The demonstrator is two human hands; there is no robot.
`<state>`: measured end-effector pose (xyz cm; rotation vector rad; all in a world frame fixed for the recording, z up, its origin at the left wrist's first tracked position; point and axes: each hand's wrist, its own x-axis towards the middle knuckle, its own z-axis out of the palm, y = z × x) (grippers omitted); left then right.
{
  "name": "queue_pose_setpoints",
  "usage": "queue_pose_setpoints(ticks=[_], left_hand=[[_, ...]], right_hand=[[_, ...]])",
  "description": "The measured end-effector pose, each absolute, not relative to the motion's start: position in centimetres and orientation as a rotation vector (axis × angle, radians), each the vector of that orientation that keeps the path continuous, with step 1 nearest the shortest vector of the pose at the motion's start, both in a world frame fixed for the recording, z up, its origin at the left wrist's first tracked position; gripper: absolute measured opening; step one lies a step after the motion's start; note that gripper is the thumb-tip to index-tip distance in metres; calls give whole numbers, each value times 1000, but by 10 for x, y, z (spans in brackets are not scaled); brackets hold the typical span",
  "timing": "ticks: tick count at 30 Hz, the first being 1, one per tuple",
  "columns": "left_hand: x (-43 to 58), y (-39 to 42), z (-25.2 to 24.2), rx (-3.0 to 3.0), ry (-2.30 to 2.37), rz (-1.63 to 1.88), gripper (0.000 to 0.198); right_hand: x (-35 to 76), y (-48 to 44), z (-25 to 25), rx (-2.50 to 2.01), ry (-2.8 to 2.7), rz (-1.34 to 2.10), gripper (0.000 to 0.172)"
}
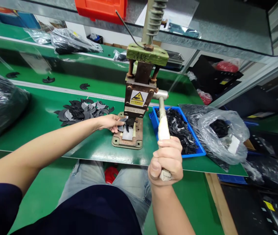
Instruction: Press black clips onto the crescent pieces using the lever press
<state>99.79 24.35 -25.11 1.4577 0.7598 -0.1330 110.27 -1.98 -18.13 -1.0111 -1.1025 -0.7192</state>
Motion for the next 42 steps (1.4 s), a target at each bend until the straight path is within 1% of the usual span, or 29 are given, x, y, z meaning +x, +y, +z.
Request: queue_pose_setpoints(ticks=[3, 4, 7, 9, 10, 12, 14, 15, 16, 17, 19, 21, 24, 29, 36, 39, 42], left_hand=[[998, 240, -253, 1427, 753, -114, 37], [997, 237, -253, 1420, 751, -93, 37], [992, 229, -254, 1411, 728, 14, 39], [981, 224, -252, 1416, 704, 103, 42], [974, 222, -249, 1420, 689, 145, 44], [956, 217, -240, 1437, 645, 209, 48], [937, 208, -227, 1459, 585, 238, 51], [929, 203, -220, 1468, 557, 241, 52], [921, 197, -213, 1473, 534, 240, 52], [915, 190, -207, 1474, 517, 234, 52], [907, 176, -197, 1470, 495, 219, 51], [903, 163, -192, 1467, 481, 202, 51], [901, 149, -192, 1470, 473, 188, 49], [900, 142, -195, 1463, 480, 173, 44], [905, 154, -197, 1432, 454, -8, 49], [905, 160, -200, 1538, 492, 86, 47], [901, 160, -199, 1738, 583, 397, 38]], right_hand=[[1108, -11, -144, -909, -1114, -736, 16], [1111, -8, -125, -900, -1143, -715, 19], [1124, -2, -69, -994, -1202, -544, 44], [1134, 1, -50, -1038, -1182, -488, 52], [1138, 2, -51, -1016, -1161, -520, 53], [1145, 3, -75, -931, -1081, -661, 50], [1143, 5, -122, -973, -960, -699, 40], [1139, 6, -150, -1092, -937, -585, 32], [1131, 7, -177, -1240, -996, -336, 26], [1122, 9, -202, -1331, -1058, -57, 27], [1100, 12, -239, -1377, -1140, 150, 29], [1079, 16, -258, -1375, -1187, 257, 30], [1059, 21, -262, -1368, -1174, 314, 25], [1046, 16, -261, -1389, -1107, 306, 22], [1047, 4, -263, -1464, -1200, 247, 12], [1059, 1, -254, -1516, -1326, 195, 11], [1070, -2, -247, -1547, -1450, 130, 11]])
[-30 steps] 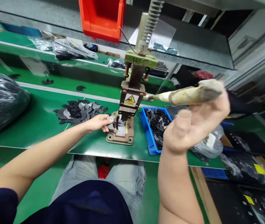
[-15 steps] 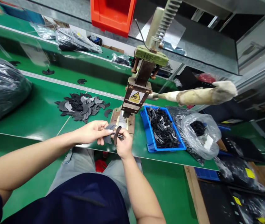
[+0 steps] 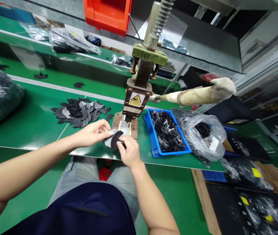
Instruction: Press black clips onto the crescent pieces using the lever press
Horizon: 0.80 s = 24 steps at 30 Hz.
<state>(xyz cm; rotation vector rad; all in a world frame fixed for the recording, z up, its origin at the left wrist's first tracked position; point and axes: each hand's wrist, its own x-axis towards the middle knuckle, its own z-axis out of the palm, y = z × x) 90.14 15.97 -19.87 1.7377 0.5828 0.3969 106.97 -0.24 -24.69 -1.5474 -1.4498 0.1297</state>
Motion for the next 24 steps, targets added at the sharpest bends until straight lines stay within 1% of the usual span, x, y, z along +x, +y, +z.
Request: queue_pose_setpoints(ticks=[2, 3, 6, 9, 12, 16, 17, 20, 22, 24], left_hand=[[900, 156, -195, 1931, 587, 552, 32], [901, 153, -193, 2021, 563, 571, 31], [906, 146, -193, 2135, 464, 487, 39], [912, 144, -201, 2029, 510, 410, 45], [914, 144, -209, 1872, 557, 327, 48], [913, 142, -211, 1672, 567, 432, 40], [912, 142, -211, 1599, 553, 433, 41], [908, 145, -215, 1426, 438, 214, 49], [904, 154, -222, 1433, 425, 123, 48], [900, 171, -233, 1540, 519, 177, 46]], right_hand=[[1074, -4, -246, -1559, -1505, 101, 11], [1075, -5, -246, -1564, -1531, 90, 11], [1075, -6, -250, -1575, -1628, 7, 12], [1074, -8, -252, -1553, -1701, -79, 16], [1072, -9, -251, -1515, -1695, -82, 16], [1073, -10, -246, -1462, -1618, -111, 18], [1073, -10, -245, -1446, -1604, -121, 19], [1076, -10, -245, -1437, -1595, -104, 21], [1078, -12, -247, -1477, -1558, -69, 26], [1080, -19, -252, -1531, -1480, -45, 31]])
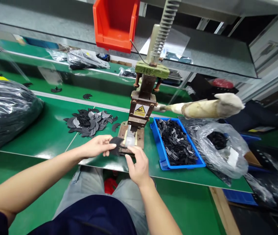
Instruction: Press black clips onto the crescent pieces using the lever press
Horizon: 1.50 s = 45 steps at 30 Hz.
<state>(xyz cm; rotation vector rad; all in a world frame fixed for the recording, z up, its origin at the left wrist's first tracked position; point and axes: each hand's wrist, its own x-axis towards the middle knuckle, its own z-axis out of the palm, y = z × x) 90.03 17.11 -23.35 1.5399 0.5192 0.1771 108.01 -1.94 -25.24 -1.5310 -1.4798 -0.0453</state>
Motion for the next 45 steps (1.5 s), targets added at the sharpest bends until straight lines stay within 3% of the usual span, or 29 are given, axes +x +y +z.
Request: queue_pose_setpoints(ticks=[7, 14, 19, 25, 29, 36, 45], left_hand=[[936, 298, -242, 2327, 1002, 392, 25], [999, 383, -209, 2613, 1154, 555, 38], [977, 344, -245, 2581, 1051, 591, 35], [918, 233, -290, 2272, 683, 870, 25], [883, 184, -315, 2094, 576, 955, 23], [878, 181, -327, 1802, 490, 947, 29], [954, 219, -303, 1155, 222, 1023, 34]], right_hand=[[1085, -57, -272, -1623, -1375, 25, 28], [1098, -78, -259, -1669, -1396, -73, 27], [1132, -112, -251, -1769, -1346, -241, 22], [1205, -134, -232, -2066, -1215, -436, 20], [1236, -130, -223, -2412, -1194, -270, 27], [1242, -113, -231, -2506, -1133, -224, 26], [1239, -101, -230, -2505, -1073, -295, 25]])
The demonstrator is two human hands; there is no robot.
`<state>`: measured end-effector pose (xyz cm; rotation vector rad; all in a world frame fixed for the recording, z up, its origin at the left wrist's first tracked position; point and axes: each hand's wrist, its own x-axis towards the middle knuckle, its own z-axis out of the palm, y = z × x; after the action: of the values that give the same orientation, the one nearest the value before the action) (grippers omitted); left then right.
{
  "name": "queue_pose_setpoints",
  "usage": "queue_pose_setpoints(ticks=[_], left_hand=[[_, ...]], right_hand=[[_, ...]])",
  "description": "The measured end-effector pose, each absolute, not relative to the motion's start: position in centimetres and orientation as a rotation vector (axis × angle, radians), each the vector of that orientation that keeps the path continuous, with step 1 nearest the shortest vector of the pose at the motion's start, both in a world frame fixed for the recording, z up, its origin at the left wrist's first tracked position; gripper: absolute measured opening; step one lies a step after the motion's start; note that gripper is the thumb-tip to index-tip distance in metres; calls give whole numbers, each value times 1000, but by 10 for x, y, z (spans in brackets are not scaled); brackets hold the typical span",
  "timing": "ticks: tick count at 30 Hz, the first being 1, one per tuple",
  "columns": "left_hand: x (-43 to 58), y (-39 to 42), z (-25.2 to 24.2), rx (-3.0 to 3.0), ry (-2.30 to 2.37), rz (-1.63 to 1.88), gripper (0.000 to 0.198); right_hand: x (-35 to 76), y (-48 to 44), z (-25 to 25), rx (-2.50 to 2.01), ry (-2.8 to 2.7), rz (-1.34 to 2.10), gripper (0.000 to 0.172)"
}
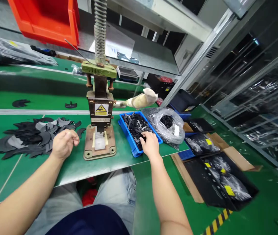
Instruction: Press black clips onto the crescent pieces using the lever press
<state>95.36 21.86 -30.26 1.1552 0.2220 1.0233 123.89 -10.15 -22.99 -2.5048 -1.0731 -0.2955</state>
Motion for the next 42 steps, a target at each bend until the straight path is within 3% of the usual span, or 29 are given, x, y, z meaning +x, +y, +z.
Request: queue_pose_setpoints(ticks=[7, 11, 18, 26, 31, 38, 42], left_hand=[[953, 241, -290, 937, 137, 1075, 38], [907, 225, -302, 980, 143, 1010, 37], [833, 192, -324, 1090, 301, 917, 32], [832, 183, -319, 1143, 329, 936, 35], [832, 181, -321, 1187, 349, 910, 29], [851, 166, -304, 1309, 418, 866, 29], [877, 140, -267, 1583, 336, 799, 11]], right_hand=[[1242, -74, -217, -2539, -1195, -285, 24], [1246, -56, -215, -2590, -1217, -280, 28], [1252, -43, -216, -2673, -1210, -278, 18], [1267, -44, -222, -2581, -1208, -174, 21], [1272, -49, -223, -2427, -1104, -204, 18], [1238, -62, -214, -2070, -857, -257, 30], [1164, -60, -222, -1666, -853, 55, 27]])
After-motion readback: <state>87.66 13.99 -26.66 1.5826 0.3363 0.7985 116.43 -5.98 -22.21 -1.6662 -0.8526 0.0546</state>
